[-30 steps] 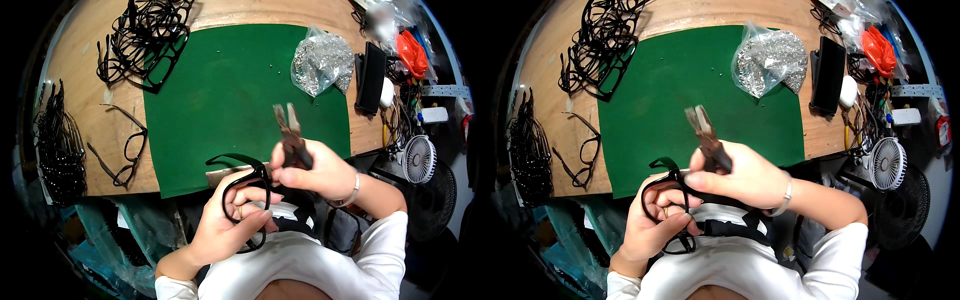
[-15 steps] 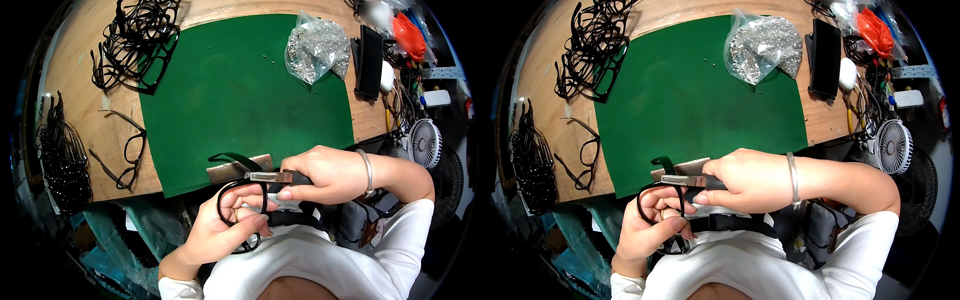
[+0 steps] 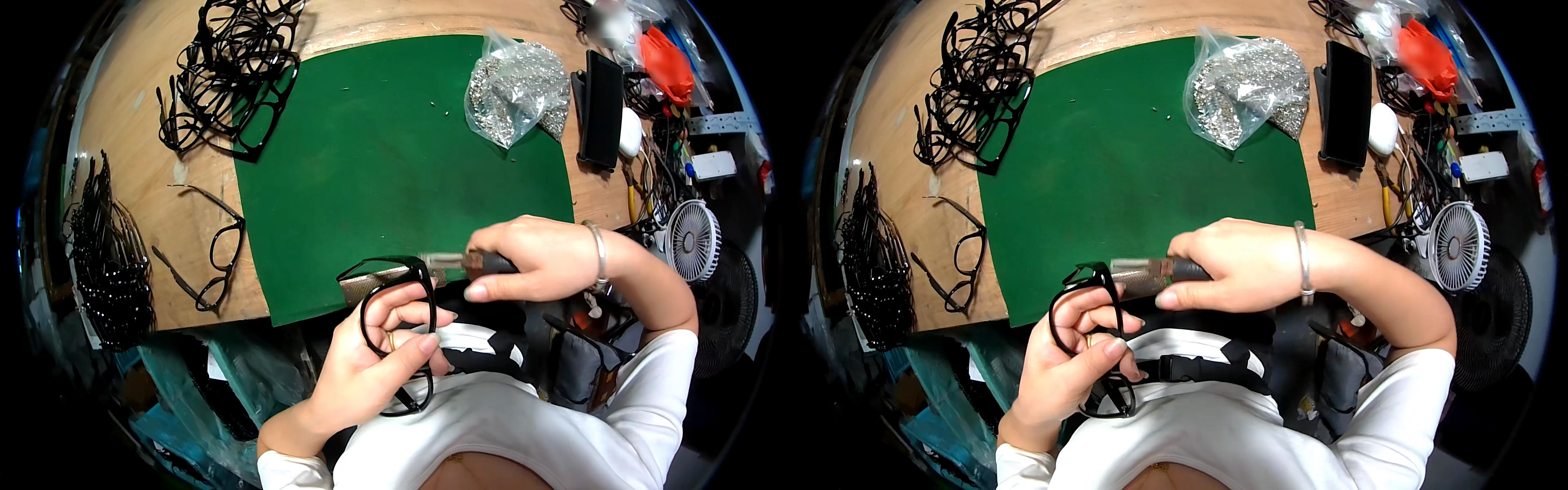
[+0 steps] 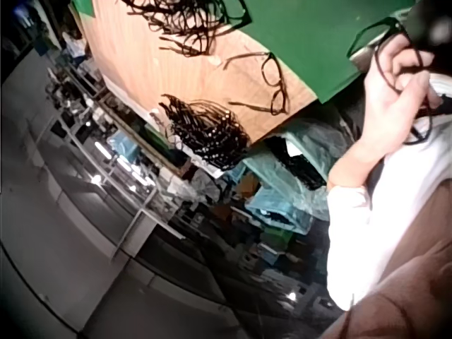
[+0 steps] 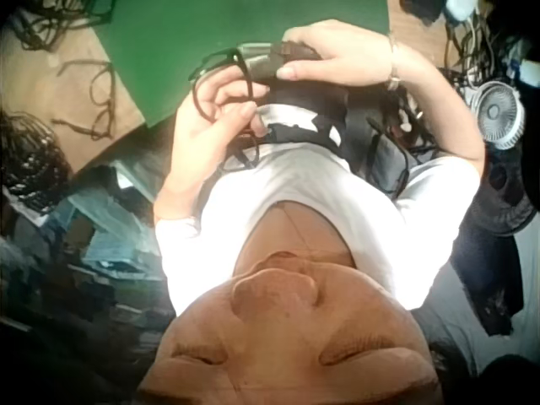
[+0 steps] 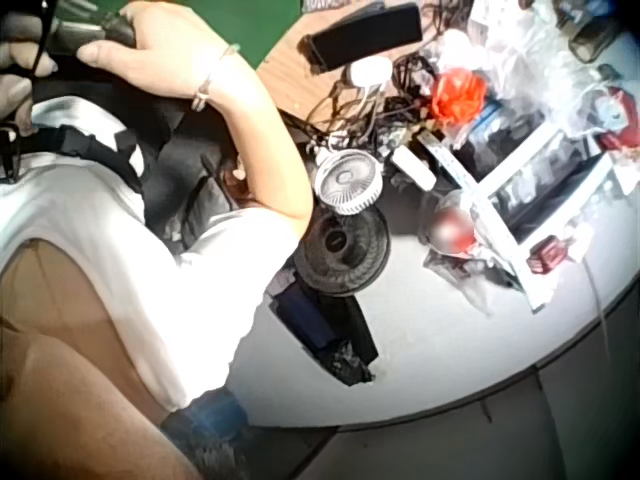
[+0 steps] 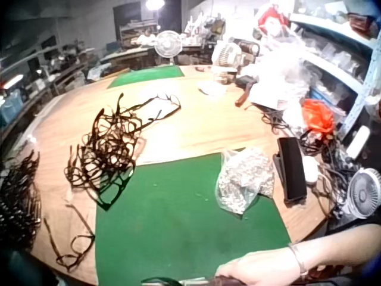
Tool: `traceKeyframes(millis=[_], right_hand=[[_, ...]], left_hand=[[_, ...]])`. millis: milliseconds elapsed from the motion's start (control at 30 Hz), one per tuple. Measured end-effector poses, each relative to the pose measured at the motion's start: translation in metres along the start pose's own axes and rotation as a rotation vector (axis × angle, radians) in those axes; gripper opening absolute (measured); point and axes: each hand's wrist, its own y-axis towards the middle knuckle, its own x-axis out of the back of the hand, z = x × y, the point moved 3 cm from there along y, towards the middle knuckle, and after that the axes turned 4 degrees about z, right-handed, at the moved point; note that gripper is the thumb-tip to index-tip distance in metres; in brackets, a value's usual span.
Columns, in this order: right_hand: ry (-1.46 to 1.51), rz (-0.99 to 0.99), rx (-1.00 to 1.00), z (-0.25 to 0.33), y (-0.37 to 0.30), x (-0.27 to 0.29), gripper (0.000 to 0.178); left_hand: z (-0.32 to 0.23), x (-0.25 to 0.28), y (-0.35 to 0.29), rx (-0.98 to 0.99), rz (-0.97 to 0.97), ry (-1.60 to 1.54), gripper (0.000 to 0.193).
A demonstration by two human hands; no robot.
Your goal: The person repeatedly picks up black eyeglass frames from a pile and uses pliers to adjust the temple arms. The person handles the frames one at a time, manipulating the hinges and arms with the tool, then places them back on the table.
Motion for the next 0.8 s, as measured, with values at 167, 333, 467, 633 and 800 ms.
traceKeyframes(millis=[167, 333, 467, 633, 800], right_hand=[[-0.087, -0.333, 0.044, -0.027, 0.025, -0.019, 0.031], [0.012, -0.367, 0.007, -0.029, 0.027, -0.019, 0.032], [-0.043, -0.363, 0.017, -0.028, 0.026, -0.021, 0.032], [-0.007, -0.349, -0.038, -0.020, 0.031, -0.014, 0.032], [0.023, -0.354, 0.024, -0.017, 0.026, -0.015, 0.031]], left_hand=[[-0.007, 0.002, -0.003, -0.038, -0.006, 0.050, 0.044], [-0.020, 0.033, -0.009, -0.346, -0.329, 0.586, 0.040], [-0.027, 0.080, -0.001, -0.403, -0.471, 0.711, 0.033], [-0.078, 0.112, -0.017, -0.500, -0.908, 2.059, 0.036], [-0.074, 0.165, -0.021, -0.322, -0.822, 1.899, 0.043]])
